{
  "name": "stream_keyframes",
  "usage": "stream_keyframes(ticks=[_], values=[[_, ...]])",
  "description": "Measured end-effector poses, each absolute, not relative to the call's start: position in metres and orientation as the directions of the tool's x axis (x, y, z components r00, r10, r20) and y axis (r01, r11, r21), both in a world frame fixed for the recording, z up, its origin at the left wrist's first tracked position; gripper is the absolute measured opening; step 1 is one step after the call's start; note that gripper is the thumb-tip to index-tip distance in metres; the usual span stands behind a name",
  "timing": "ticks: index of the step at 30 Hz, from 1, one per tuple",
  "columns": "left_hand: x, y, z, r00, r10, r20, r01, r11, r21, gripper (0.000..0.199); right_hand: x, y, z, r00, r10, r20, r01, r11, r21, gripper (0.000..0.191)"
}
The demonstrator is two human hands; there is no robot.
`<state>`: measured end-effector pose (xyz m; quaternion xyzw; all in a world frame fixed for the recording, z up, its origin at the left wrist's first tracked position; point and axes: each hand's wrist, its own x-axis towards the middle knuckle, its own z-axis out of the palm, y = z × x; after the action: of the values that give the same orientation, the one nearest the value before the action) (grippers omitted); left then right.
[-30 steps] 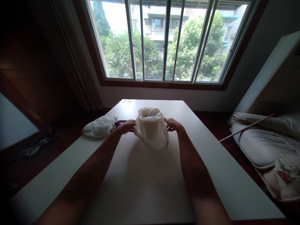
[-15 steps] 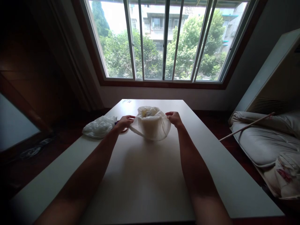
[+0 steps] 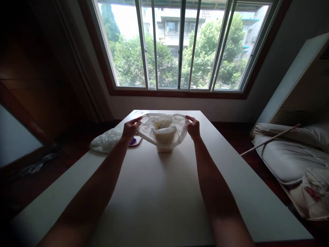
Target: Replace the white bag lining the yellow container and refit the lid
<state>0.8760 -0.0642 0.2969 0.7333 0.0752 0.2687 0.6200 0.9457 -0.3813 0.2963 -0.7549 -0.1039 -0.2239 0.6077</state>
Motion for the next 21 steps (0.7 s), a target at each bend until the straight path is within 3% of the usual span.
stream_keyframes(ticks=[7,12,15,17,21], values=[[0.861,-0.088,0.322,0.838,0.319,0.443,-0.371,-0.263,0.891,0.063,0.927,-0.368,0.319,0.891,0.053,0.451,0.453,-0.154,-0.878,0.054],[0.854,-0.100,0.329,0.920,0.177,0.351,-0.337,-0.105,0.936,0.066,0.916,-0.358,0.330,0.894,0.191,0.406,0.412,0.009,-0.911,0.057],[0.854,-0.103,0.328,0.941,0.081,0.330,-0.326,-0.051,0.944,0.068,0.910,-0.353,0.333,0.839,0.287,0.462,0.480,0.010,-0.877,0.060],[0.853,-0.104,0.328,0.920,0.038,0.389,-0.382,-0.131,0.915,0.066,0.907,-0.350,0.335,0.776,0.327,0.539,0.583,-0.048,-0.811,0.062],[0.848,-0.106,0.330,0.872,-0.015,0.488,-0.438,-0.467,0.768,0.051,0.902,-0.349,0.337,0.693,0.375,0.616,0.705,-0.178,-0.686,0.057]])
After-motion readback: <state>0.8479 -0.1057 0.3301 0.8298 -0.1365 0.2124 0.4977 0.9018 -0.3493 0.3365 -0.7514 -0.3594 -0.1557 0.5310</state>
